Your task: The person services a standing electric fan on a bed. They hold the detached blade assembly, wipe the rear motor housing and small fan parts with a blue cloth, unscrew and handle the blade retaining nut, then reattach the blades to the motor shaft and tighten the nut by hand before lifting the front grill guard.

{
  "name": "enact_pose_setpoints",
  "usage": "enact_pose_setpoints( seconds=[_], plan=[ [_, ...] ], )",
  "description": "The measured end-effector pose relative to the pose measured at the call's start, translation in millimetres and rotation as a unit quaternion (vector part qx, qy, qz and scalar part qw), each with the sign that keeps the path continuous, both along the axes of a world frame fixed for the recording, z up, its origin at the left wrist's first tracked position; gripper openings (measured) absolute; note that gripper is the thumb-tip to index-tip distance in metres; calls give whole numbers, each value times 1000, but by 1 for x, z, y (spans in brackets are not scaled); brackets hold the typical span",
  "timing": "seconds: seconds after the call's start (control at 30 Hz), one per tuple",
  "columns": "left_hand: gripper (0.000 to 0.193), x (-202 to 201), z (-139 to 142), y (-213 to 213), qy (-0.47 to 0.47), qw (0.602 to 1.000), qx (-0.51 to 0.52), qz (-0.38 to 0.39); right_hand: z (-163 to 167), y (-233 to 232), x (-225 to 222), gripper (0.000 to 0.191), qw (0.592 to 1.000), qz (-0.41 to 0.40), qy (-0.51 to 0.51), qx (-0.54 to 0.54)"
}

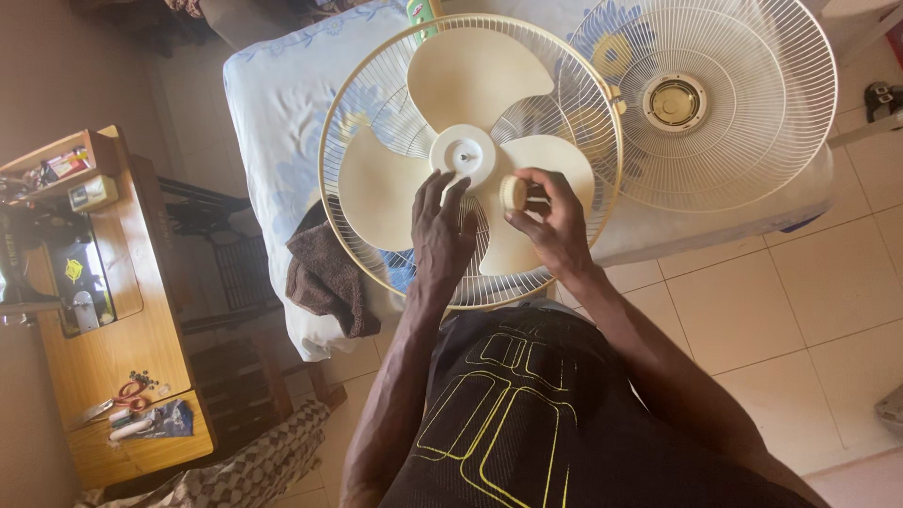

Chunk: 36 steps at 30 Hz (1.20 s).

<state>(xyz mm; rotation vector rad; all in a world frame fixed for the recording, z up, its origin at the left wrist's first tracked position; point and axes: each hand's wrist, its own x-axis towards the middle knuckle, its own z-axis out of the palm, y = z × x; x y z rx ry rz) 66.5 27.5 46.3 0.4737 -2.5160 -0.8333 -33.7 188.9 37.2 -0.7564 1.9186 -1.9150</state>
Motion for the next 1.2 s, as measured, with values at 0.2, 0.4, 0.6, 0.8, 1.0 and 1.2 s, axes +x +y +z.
enact_pose_setpoints(
  seconds=[0.2,0.4,0.6,0.8,1.0,1.2],
  plan=[
    [77,-6,-21,-8,-118,991,-36,-46,3,-56,-58,51,943,57,279,171],
    [74,-4,-30,-8,-128,990,-61,-17,-4,-95,-94,48,863,169,442,180],
    [73,-2,-30,-18,-121,990,-51,-43,7,-103,-105,47,831,274,431,222],
    [70,-2,-35,-22,-129,987,-77,-51,25,-116,-111,54,775,347,489,201],
    [71,-2,-41,-19,-120,985,-115,-51,36,-126,-121,42,730,408,490,245],
    [73,-3,-41,-18,-127,988,-70,-61,37,-131,-117,36,766,338,435,331]
  ],
)
